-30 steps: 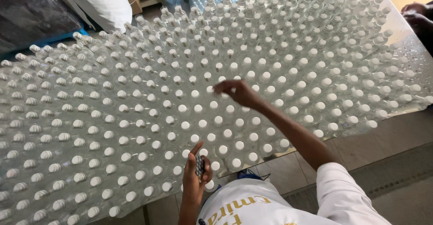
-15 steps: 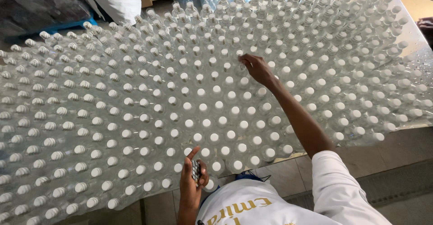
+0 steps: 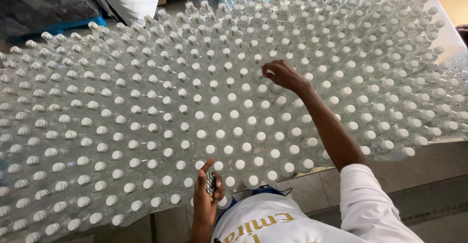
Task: The person repeatedly picks up white bottle caps and screws them onto clear plastic bottles arranged in rows on a metal table. The person works methodically across the table, capping one bottle at a time.
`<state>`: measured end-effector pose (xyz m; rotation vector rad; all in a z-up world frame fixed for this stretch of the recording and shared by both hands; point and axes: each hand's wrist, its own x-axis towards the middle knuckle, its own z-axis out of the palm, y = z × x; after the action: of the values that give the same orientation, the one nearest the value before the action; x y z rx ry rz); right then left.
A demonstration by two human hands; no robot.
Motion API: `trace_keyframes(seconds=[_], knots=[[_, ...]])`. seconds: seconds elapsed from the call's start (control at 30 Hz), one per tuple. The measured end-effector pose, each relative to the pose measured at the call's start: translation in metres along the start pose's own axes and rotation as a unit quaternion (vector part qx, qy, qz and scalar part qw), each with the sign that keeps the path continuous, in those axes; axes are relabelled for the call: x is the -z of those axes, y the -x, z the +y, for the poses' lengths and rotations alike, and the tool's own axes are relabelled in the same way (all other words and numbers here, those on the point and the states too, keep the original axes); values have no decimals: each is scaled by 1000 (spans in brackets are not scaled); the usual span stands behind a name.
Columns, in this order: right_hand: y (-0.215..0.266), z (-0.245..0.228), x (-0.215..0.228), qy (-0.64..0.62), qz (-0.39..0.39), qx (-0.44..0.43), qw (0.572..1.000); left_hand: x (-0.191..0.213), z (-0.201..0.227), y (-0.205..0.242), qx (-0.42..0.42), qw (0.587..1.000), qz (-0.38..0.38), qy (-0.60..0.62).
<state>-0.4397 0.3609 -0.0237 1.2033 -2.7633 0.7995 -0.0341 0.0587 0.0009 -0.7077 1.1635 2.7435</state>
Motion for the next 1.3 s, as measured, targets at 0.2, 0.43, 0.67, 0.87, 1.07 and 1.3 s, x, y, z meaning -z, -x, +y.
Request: trace_keyframes(seconds=[0.2, 0.43, 0.67, 0.87, 1.07, 1.3], knots=[[-7, 8, -10, 53, -28, 12, 998, 2, -16, -4, 2, 1000, 3, -22], [-19, -7, -13, 94, -71, -17, 993, -11, -30, -6, 4, 1000, 23, -2], [-33, 9, -21, 115, -150, -4, 982, -22, -47, 3, -1, 999, 46, 12], [-25, -1, -17, 157, -132, 24, 978, -29, -55, 10, -4, 998, 55, 37], [43, -150, 11, -32, -75, 46, 996, -37, -38, 17, 0, 1000, 20, 6], [117, -313, 20, -354, -176, 72, 916, -22, -45, -1, -37, 993, -105, -24]])
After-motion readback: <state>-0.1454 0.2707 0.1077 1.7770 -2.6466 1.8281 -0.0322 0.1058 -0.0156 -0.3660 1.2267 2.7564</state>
